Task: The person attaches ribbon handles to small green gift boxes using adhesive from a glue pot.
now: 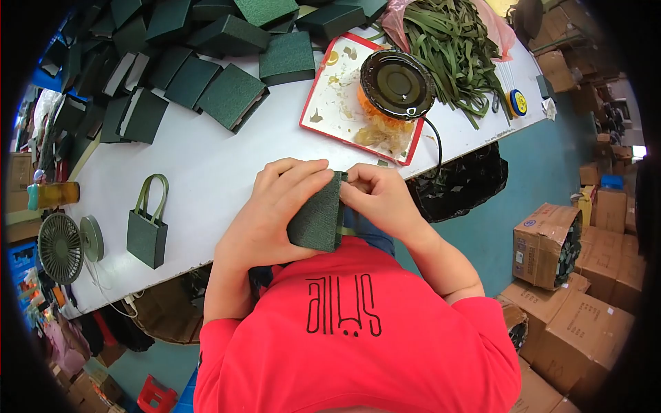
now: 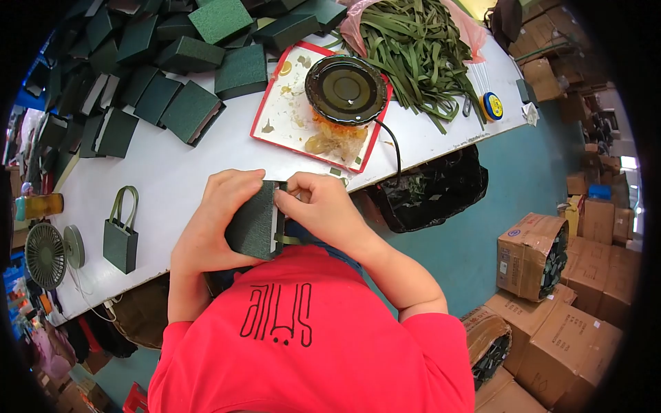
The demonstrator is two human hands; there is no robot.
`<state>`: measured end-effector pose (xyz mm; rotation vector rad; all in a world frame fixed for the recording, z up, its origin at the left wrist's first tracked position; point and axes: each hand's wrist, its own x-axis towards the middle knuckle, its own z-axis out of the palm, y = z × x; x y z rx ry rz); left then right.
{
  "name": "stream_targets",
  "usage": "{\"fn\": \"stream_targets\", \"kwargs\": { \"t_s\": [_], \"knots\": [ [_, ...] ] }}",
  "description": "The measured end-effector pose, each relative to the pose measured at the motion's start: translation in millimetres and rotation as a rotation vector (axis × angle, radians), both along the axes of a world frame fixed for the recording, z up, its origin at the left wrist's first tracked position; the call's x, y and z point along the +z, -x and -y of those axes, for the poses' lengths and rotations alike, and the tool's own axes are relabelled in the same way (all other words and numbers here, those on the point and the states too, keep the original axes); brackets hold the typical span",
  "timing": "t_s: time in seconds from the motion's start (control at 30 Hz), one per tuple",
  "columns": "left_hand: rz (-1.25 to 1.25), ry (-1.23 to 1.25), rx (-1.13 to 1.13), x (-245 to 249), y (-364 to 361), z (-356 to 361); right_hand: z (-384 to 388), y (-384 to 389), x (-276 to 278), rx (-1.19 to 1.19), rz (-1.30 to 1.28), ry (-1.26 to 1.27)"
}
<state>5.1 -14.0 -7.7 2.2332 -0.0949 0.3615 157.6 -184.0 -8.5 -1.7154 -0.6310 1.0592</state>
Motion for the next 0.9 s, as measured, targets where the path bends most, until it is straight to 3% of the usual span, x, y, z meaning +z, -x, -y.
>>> {"fn": "stream_targets", "kwargs": {
  "t_s": [0.07,0.2,0.33,0.4,0.67,0.8,0.9],
  "knots": [
    [-0.035,-0.116,-0.015,2,-1,2,-1,1,-13,-0.013,0.062,-0.008],
    [-0.002,-0.093,0.027,-5,-1,3,2,0,-29,-0.118,-0.151,-0.065],
    [0.034,0.026,0.108,-9,1,-1,7,-7,-31,-0.535,-0.478,-0.418],
    [0.042,0.058,0.133,-12,5,-4,17,-19,-36,-0.587,-0.596,-0.681],
    [-0.028,-0.009,0.258,-16,20,-21,61,-66,10,-0.694,-0.207,-1.091],
    [-0.107,-0.159,0.427,-19,31,-30,104,-114,12,-0.935,-0.143,-1.257],
    [-0.196,-0.281,0.504,-16,38,-35,115,-133,13,-1.328,-0.017,-1.096]
  ]
}}
